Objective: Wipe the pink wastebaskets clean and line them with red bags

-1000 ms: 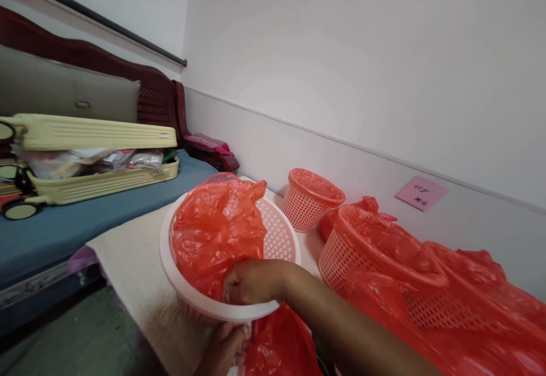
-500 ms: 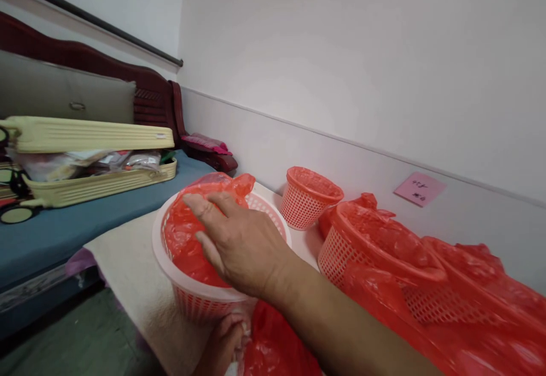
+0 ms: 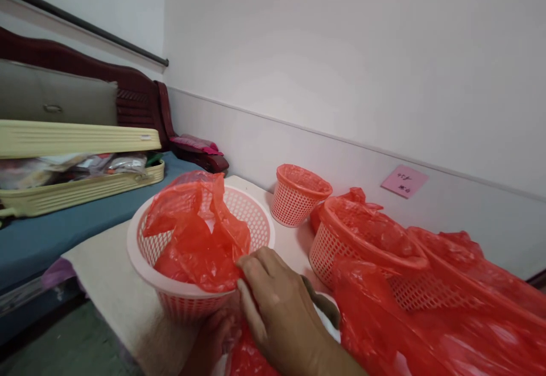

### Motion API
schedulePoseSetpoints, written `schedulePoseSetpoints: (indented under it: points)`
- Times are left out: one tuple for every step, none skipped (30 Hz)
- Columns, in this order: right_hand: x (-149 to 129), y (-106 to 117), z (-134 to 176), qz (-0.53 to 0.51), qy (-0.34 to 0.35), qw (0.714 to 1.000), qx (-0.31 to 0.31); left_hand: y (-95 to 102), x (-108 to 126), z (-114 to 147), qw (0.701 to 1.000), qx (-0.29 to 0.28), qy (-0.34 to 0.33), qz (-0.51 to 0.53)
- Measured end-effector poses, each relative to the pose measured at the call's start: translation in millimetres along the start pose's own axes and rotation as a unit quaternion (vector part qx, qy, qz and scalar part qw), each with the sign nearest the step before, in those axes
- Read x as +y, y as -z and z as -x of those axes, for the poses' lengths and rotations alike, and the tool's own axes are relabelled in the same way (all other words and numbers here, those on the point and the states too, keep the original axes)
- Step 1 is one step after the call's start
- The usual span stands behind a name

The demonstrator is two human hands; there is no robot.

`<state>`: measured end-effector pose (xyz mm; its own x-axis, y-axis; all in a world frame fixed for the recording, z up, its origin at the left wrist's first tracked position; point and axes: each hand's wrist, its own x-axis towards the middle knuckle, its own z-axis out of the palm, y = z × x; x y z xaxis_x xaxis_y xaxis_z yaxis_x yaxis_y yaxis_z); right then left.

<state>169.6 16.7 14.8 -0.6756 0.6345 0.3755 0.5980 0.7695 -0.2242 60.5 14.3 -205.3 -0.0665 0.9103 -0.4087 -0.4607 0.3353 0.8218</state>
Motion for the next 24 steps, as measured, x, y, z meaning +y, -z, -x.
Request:
schedulePoseSetpoints:
  points:
    - [2.9,-2.3,2.9,-0.005,0.007,1.000,0.015,0.2,-0.3,-1.5,1.000,0.001,-0.003,-0.003]
    - [5.8,-4.1,4.9,-0.011,0.012,0.999,0.031,0.5,-0.7,-2.9,1.000,0.001,-0.006,-0.007]
    - [8.6,-5.2,6.0,-0.018,0.015,0.998,0.053,0.7,-1.1,-4.2,1.000,0.000,-0.007,-0.012]
    - [11.0,-5.5,6.1,-0.024,0.018,0.997,0.078,0.9,-1.4,-5.2,1.000,-0.003,-0.007,-0.019]
    - [12.8,-5.0,5.3,-0.029,0.022,0.994,0.105,1.0,-1.7,-5.9,1.000,-0.005,-0.008,-0.025]
    - [13.9,-3.6,3.4,-0.031,0.027,0.991,0.131,1.1,-2.0,-6.4,0.999,-0.008,-0.010,-0.031]
    - [14.0,-1.4,0.2,-0.031,0.033,0.987,0.155,1.2,-2.4,-6.8,0.999,-0.011,-0.011,-0.036]
    - [13.1,1.3,-4.5,-0.029,0.043,0.983,0.175,1.5,-2.9,-7.1,0.999,-0.013,-0.012,-0.040]
    - [11.2,4.3,-10.6,-0.025,0.055,0.980,0.191,2.0,-3.7,-7.7,0.999,-0.016,-0.011,-0.044]
    - [8.3,7.4,-18.3,-0.022,0.068,0.977,0.203,2.9,-4.8,-8.5,0.999,-0.018,-0.009,-0.047]
    - [4.5,10.3,-27.5,-0.019,0.085,0.973,0.212,4.0,-6.3,-9.7,0.999,-0.021,-0.006,-0.050]
    - [-0.1,12.8,-37.7,-0.015,0.105,0.970,0.218,5.3,-8.2,-11.2,0.998,-0.024,-0.003,-0.052]
    - [-5.3,14.7,-48.9,-0.010,0.129,0.967,0.219,6.8,-10.3,-13.0,0.998,-0.027,-0.001,-0.052]
    - [-11.1,16.1,-60.5,-0.002,0.155,0.965,0.213,8.3,-12.6,-14.9,0.998,-0.029,0.000,-0.052]
    - [-17.0,16.8,-72.2,0.008,0.179,0.964,0.198,9.6,-14.8,-16.9,0.998,-0.031,0.002,-0.051]
    - [-22.7,16.9,-83.7,0.020,0.201,0.964,0.173,10.8,-16.9,-18.6,0.998,-0.032,0.004,-0.050]
    - [-27.8,16.2,-94.7,0.034,0.216,0.966,0.138,11.7,-18.7,-20.0,0.998,-0.032,0.006,-0.048]
    - [-31.6,14.7,-105.0,0.052,0.221,0.969,0.094,12.2,-20.0,-21.0,0.998,-0.031,0.007,-0.046]
    - [-33.7,12.4,-114.4,0.073,0.214,0.973,0.045,12.5,-20.9,-21.4,0.999,-0.030,0.007,-0.045]
    - [-33.7,9.2,-122.7,0.096,0.194,0.976,-0.004,12.5,-21.4,-21.4,0.999,-0.028,0.008,-0.043]
    - [-31.3,5.1,-129.9,0.118,0.159,0.979,-0.049,12.3,-21.4,-20.9,0.999,-0.025,0.008,-0.041]
    - [-26.5,0.3,-135.8,0.136,0.114,0.980,-0.090,12.0,-21.1,-20.2,0.999,-0.023,0.009,-0.038]
    - [-19.7,-5.1,-140.2,0.148,0.066,0.979,-0.124,11.6,-20.7,-19.2,0.999,-0.022,0.013,-0.034]
    - [-11.4,-10.9,-143.1,0.153,0.023,0.976,-0.152,11.2,-20.1,-18.2,0.999,-0.021,0.016,-0.030]
